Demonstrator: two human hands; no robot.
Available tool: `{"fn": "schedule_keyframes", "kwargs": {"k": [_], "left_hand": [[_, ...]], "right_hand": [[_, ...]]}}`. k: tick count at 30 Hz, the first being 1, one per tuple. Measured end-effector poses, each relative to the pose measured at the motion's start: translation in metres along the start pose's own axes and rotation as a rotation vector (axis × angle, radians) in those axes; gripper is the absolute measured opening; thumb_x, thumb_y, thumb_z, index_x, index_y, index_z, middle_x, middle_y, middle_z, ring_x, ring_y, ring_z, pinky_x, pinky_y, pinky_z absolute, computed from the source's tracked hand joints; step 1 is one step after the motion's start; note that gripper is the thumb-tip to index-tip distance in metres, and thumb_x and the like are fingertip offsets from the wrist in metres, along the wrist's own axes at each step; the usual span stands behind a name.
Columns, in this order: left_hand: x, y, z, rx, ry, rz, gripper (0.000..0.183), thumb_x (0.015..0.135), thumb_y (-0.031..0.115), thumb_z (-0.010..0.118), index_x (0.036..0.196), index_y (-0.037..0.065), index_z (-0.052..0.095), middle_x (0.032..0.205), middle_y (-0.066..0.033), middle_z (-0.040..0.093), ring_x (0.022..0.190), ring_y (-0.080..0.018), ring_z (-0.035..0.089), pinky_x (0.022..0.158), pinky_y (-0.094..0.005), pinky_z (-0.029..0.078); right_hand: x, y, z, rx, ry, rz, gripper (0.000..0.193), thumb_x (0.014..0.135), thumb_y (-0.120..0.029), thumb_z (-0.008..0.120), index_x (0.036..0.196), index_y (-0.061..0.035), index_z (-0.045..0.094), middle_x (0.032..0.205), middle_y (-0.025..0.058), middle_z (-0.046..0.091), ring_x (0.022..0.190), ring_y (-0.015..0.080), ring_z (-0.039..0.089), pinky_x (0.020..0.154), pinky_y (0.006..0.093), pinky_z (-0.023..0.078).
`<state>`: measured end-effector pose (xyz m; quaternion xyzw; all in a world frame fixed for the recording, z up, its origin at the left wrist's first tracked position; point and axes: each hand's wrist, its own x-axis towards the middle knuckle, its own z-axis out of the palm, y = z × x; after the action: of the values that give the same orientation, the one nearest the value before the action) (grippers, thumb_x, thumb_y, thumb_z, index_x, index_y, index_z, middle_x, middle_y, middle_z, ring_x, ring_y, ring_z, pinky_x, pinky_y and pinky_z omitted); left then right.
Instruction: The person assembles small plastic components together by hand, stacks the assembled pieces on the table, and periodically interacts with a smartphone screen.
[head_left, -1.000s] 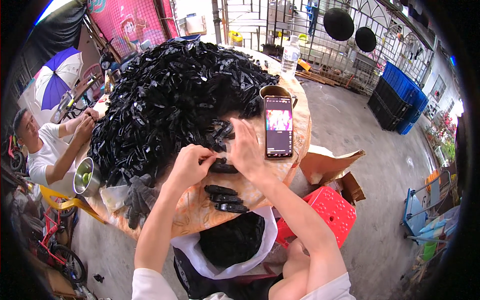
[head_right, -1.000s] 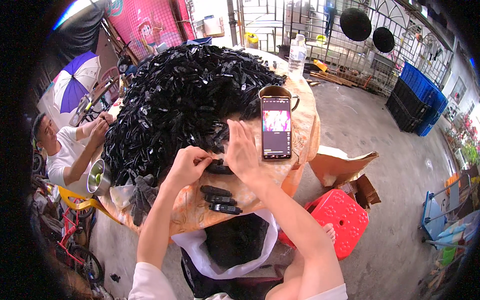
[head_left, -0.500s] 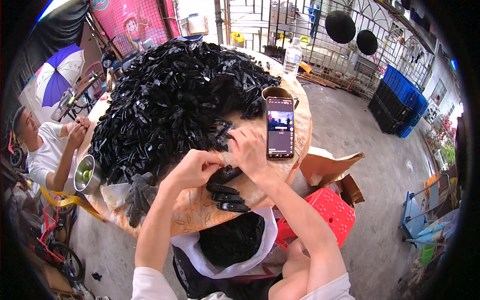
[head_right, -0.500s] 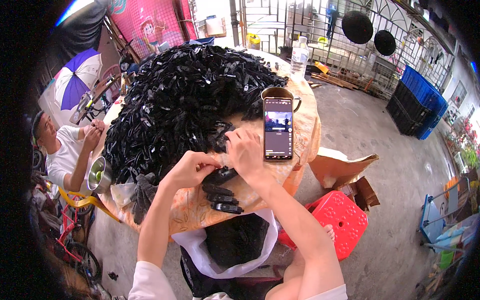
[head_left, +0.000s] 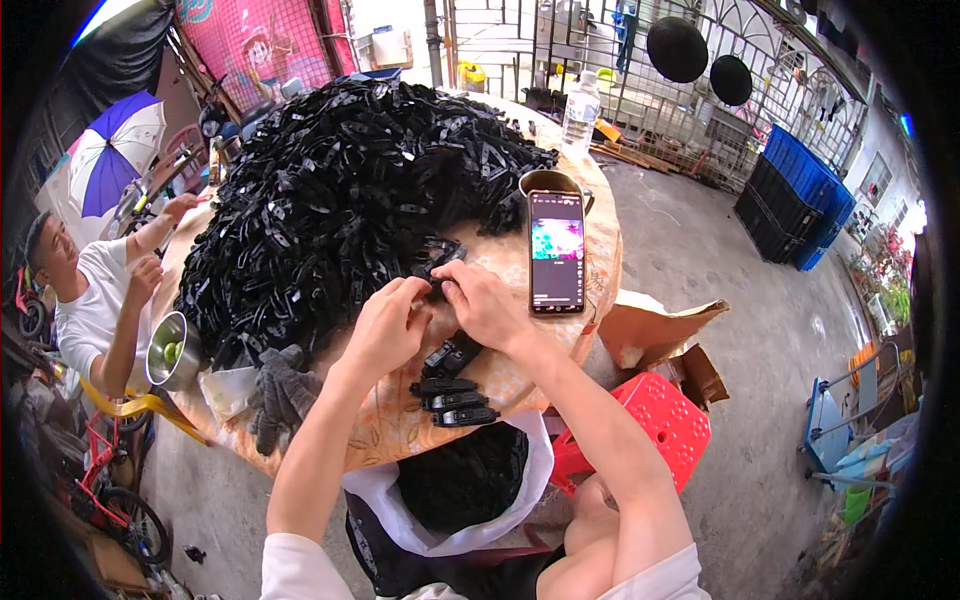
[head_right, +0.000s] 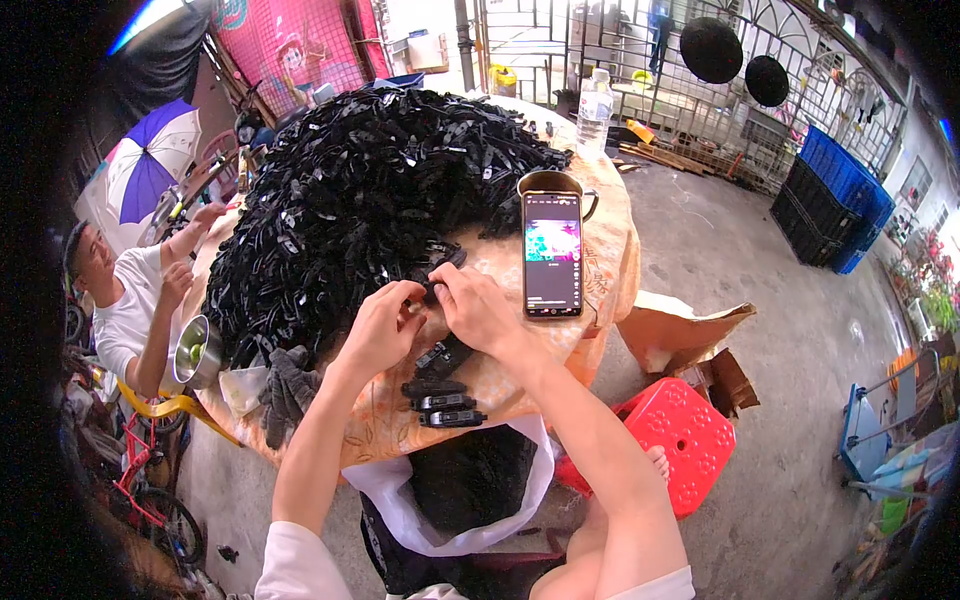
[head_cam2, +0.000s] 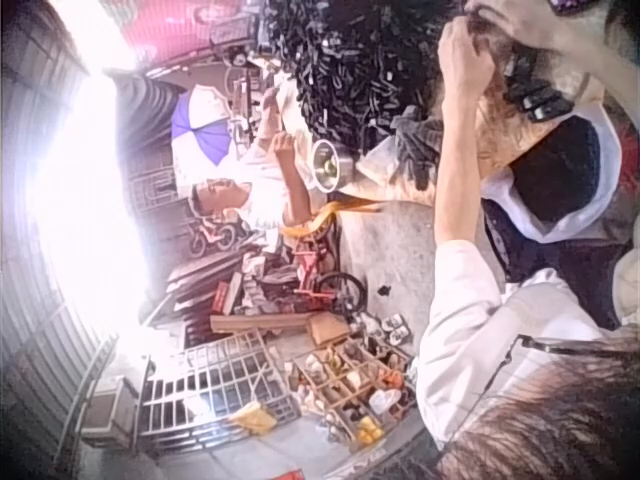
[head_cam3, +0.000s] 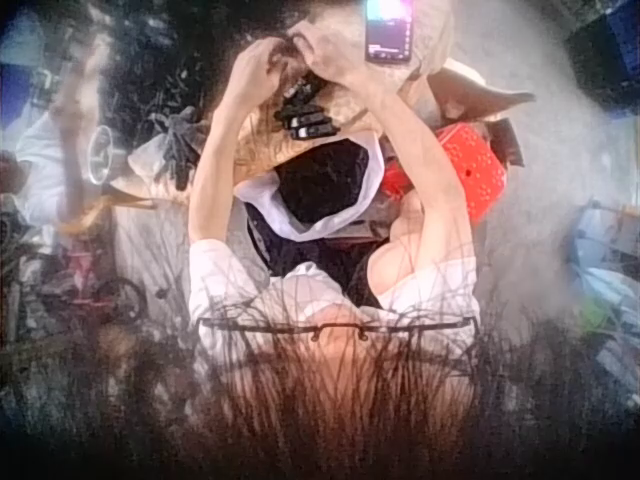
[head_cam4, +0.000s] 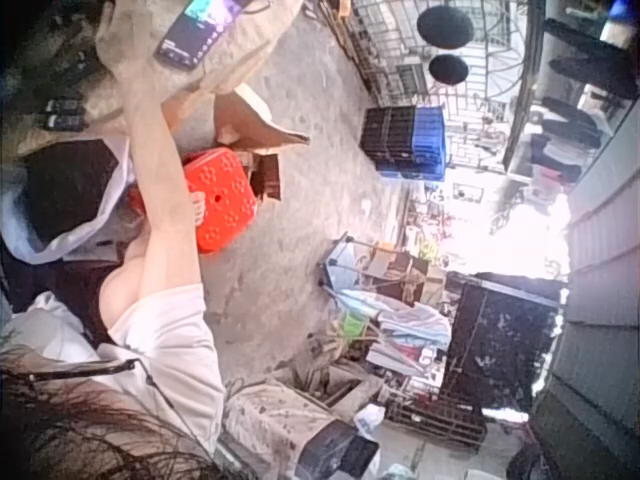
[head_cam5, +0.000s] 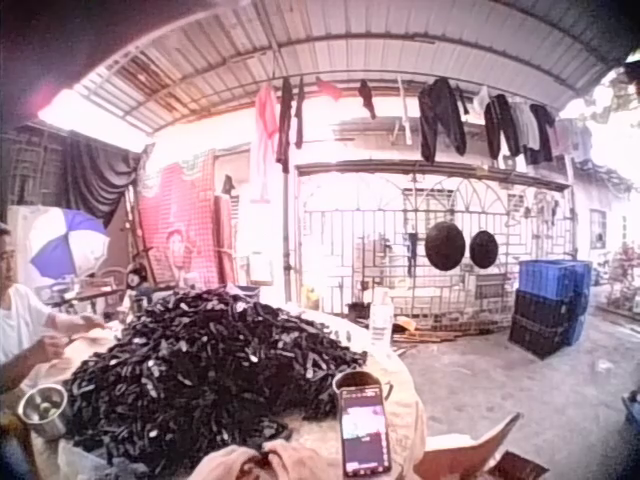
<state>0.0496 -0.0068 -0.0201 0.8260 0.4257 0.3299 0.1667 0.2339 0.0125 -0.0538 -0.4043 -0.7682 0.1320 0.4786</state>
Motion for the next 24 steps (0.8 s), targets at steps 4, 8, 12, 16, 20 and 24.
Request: {"fn": "schedule_keyframes", "kwargs": {"k": [4, 8, 12, 16, 20, 24], "left_hand": [[0.0, 0.001, -0.004, 0.021, -0.006, -0.03, 0.036, 0.078, 0.007, 0.07, 0.112, 0.002, 0.061, 0.104, -0.0165, 0.062, 0.094, -0.0361, 0.062, 0.08, -0.0395, 0.051], [-0.001, 0.009, -0.002, 0.024, -0.013, -0.05, 0.037, 0.077, 0.007, 0.07, 0.112, 0.002, 0.062, 0.109, -0.0159, 0.061, 0.095, -0.0357, 0.062, 0.081, -0.0395, 0.051], [0.001, 0.009, -0.003, -0.013, -0.058, -0.055, 0.035, 0.076, 0.004, 0.07, 0.109, 0.0, 0.063, 0.11, -0.0153, 0.06, 0.096, -0.0354, 0.062, 0.082, -0.0382, 0.051], [0.001, -0.005, 0.001, 0.072, 0.041, 0.149, 0.032, 0.071, -0.004, 0.071, 0.102, -0.002, 0.066, 0.104, -0.0147, 0.06, 0.082, -0.0273, 0.063, 0.071, -0.034, 0.052], [0.001, 0.001, 0.003, 0.043, 0.009, 0.077, 0.025, 0.071, -0.004, 0.07, 0.095, -0.002, 0.068, 0.1, -0.0152, 0.061, 0.082, -0.0294, 0.063, 0.071, -0.0343, 0.051], [0.001, 0.0, -0.004, 0.106, 0.043, -0.011, 0.02, 0.073, -0.002, 0.07, 0.093, -0.002, 0.067, 0.094, -0.0156, 0.064, 0.086, -0.033, 0.064, 0.076, -0.0355, 0.052]], "right_hand": [[0.001, -0.007, -0.003, 0.089, -0.024, 0.045, 0.014, 0.094, -0.014, 0.053, 0.103, -0.0042, 0.058, 0.085, 0.021, 0.065, 0.082, 0.0401, 0.063, 0.07, 0.0454, 0.049], [0.0, -0.01, -0.009, 0.327, -0.127, 0.193, 0.015, 0.096, -0.014, 0.053, 0.101, -0.0017, 0.059, 0.079, 0.0163, 0.066, 0.073, 0.0312, 0.065, 0.065, 0.038, 0.05], [-0.002, 0.0, -0.006, 0.447, -0.126, 0.192, 0.015, 0.096, -0.013, 0.054, 0.101, 0.0002, 0.06, 0.079, 0.0115, 0.068, 0.073, 0.0215, 0.065, 0.065, 0.0331, 0.051], [0.0, 0.002, -0.002, 0.529, -0.062, 0.266, 0.015, 0.095, -0.011, 0.057, 0.101, 0.0013, 0.062, 0.086, 0.0101, 0.069, 0.078, 0.0174, 0.065, 0.066, 0.0301, 0.052], [-0.002, 0.018, 0.0, 0.449, 0.073, 0.211, 0.014, 0.094, -0.01, 0.06, 0.102, 0.0005, 0.066, 0.09, 0.0095, 0.068, 0.078, 0.0131, 0.062, 0.065, 0.0263, 0.049], [0.0, 0.011, -0.002, 0.569, 0.012, 0.336, 0.013, 0.095, -0.009, 0.059, 0.101, -0.0002, 0.067, 0.085, 0.0018, 0.065, 0.075, 0.0079, 0.055, 0.065, 0.0235, 0.045]]}}
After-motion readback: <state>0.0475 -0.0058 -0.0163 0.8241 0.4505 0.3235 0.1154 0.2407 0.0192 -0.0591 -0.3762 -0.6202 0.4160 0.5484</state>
